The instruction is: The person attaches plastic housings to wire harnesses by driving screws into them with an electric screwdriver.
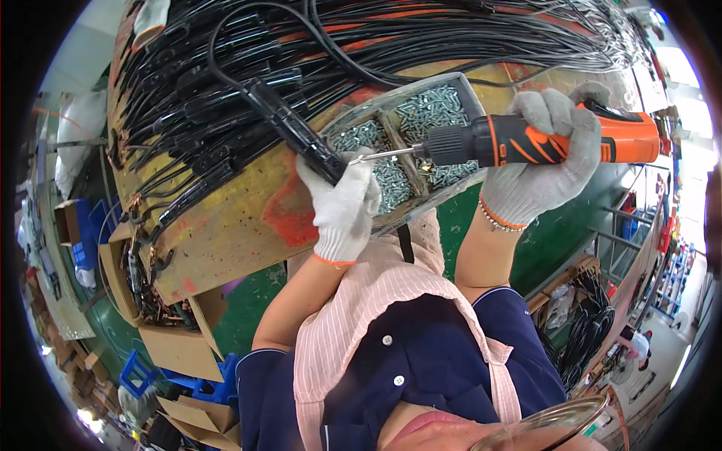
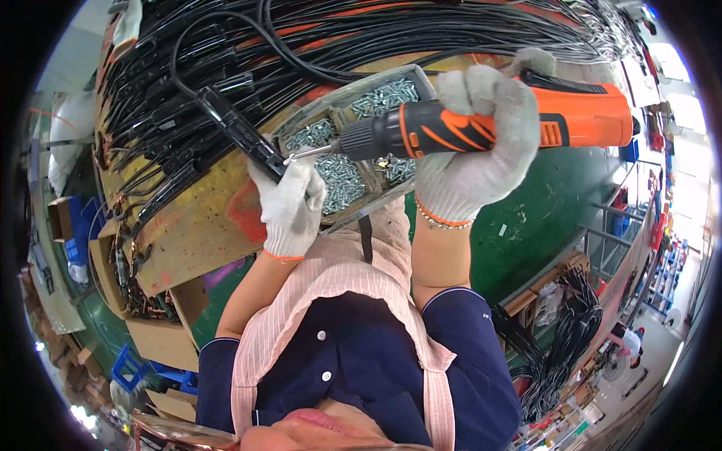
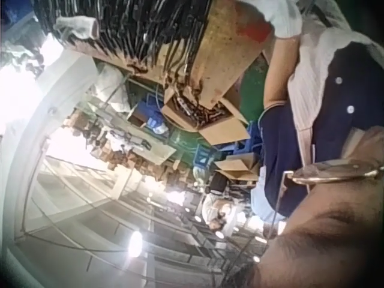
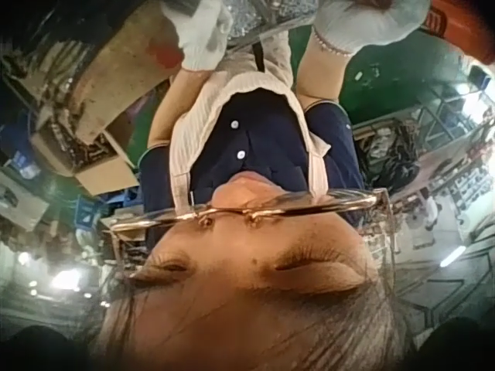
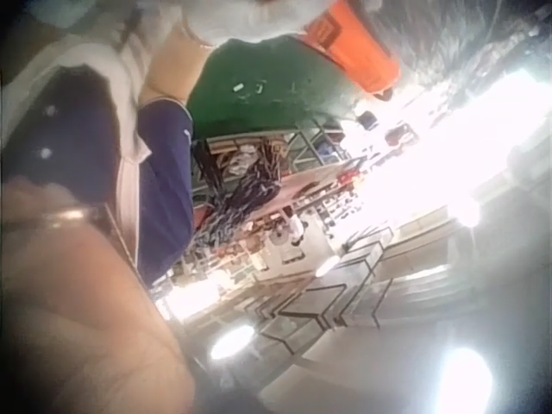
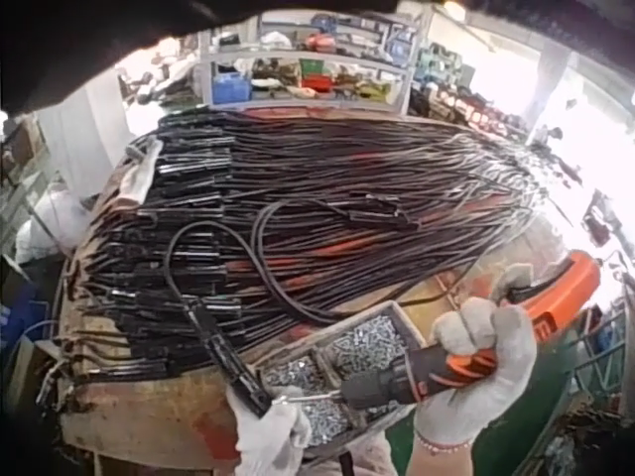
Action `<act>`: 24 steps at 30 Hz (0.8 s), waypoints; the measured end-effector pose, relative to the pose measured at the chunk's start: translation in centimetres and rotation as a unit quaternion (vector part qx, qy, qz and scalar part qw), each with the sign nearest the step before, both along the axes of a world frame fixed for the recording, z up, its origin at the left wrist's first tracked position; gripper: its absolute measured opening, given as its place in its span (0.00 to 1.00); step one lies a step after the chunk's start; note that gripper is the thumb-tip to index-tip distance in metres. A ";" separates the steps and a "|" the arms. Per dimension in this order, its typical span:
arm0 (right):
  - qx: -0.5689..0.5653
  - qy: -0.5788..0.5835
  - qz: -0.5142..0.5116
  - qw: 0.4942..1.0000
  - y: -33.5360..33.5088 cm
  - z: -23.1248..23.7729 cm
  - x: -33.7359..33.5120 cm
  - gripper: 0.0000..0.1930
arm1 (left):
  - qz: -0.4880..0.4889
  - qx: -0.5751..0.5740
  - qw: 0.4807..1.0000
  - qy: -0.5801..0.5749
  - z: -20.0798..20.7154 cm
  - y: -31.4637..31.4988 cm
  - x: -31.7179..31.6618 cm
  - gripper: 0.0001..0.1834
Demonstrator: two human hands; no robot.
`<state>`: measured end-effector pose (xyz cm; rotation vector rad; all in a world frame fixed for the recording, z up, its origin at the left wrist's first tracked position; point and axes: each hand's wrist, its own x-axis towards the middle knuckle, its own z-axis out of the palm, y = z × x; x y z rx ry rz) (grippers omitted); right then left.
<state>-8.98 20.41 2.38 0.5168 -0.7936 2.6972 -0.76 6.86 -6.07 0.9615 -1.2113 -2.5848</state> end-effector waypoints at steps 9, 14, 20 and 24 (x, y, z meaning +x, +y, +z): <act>0.117 -0.018 -0.036 0.992 -3.5 -0.9 0.6 0.17 | -0.008 0.001 1.000 -0.008 0.2 -0.3 -0.2 0.32; 0.054 -0.040 -0.014 0.998 -3.9 -1.6 1.0 0.26 | -0.012 0.013 1.000 0.019 -0.5 -0.5 0.2 0.34; 0.073 0.018 -0.013 0.997 -3.9 -1.4 1.0 0.25 | -0.020 0.025 0.999 0.007 -0.3 -0.4 0.3 0.35; 0.164 0.017 -0.018 0.986 -5.0 0.8 1.9 0.21 | 0.007 0.028 1.000 -0.002 0.0 0.0 0.1 0.36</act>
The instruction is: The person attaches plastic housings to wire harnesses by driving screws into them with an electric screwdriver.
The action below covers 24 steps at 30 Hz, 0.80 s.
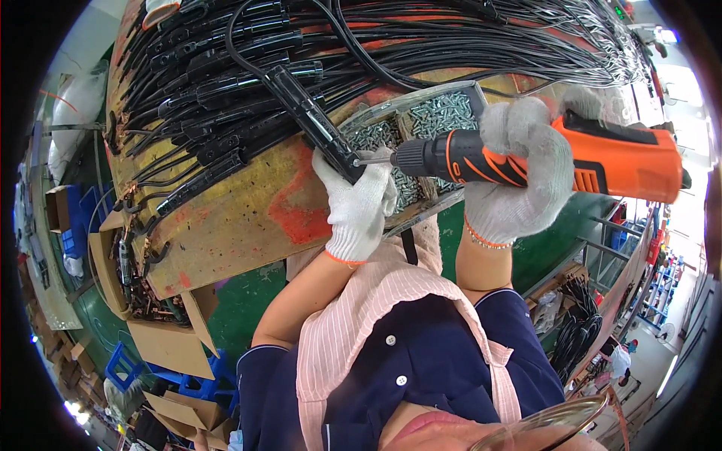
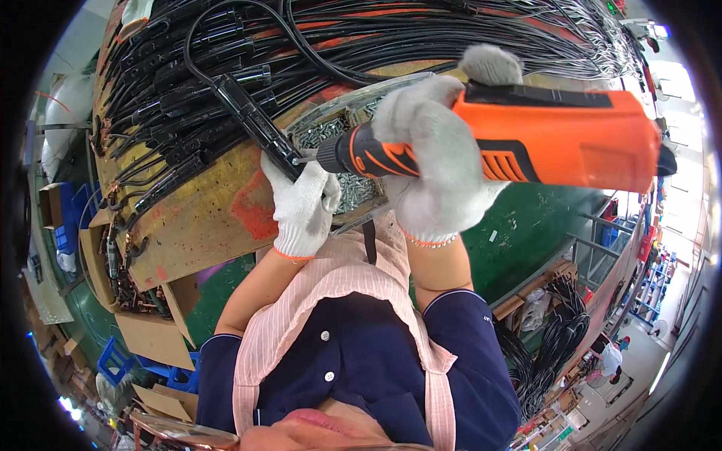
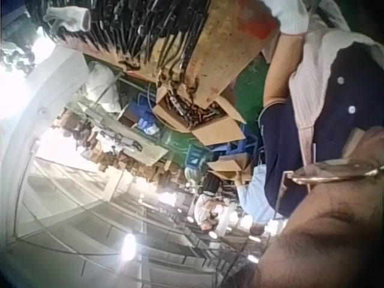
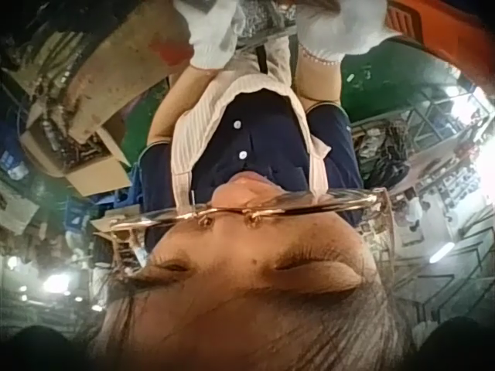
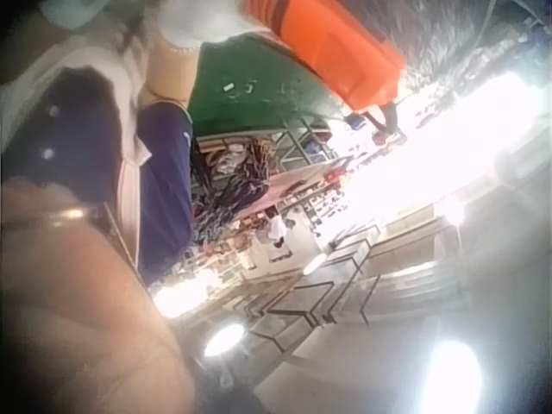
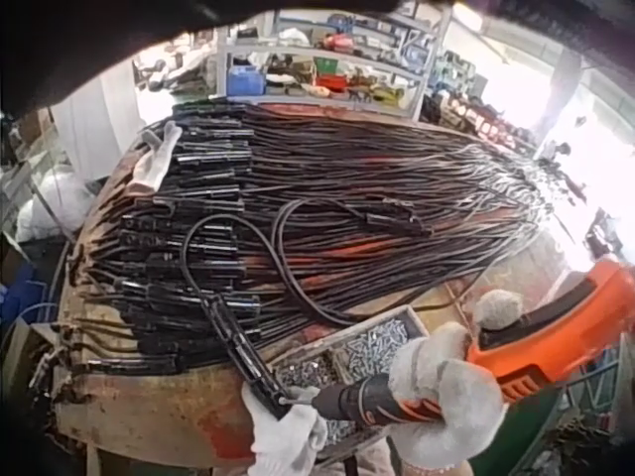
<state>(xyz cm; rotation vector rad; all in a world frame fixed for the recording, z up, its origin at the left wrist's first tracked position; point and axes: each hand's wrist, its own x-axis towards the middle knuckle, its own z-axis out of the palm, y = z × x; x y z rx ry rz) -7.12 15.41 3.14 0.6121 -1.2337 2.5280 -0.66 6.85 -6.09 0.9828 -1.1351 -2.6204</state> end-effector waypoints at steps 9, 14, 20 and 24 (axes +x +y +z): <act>0.168 -0.001 -0.207 0.964 -2.6 -0.1 2.0 0.11 | -0.008 0.026 0.999 -0.028 -0.3 -0.5 0.0 0.39; 0.120 -0.020 -0.212 0.970 -3.9 0.5 1.9 0.19 | -0.016 0.026 0.999 -0.030 -0.7 -0.6 -0.1 0.40; 0.175 -0.015 -0.155 0.972 -4.3 1.2 1.7 0.25 | -0.029 0.034 0.998 -0.032 -0.6 -0.6 -0.1 0.40; 0.186 0.007 -0.105 0.977 -4.5 1.3 1.9 0.25 | -0.052 0.036 0.997 -0.033 -0.8 -0.8 0.2 0.40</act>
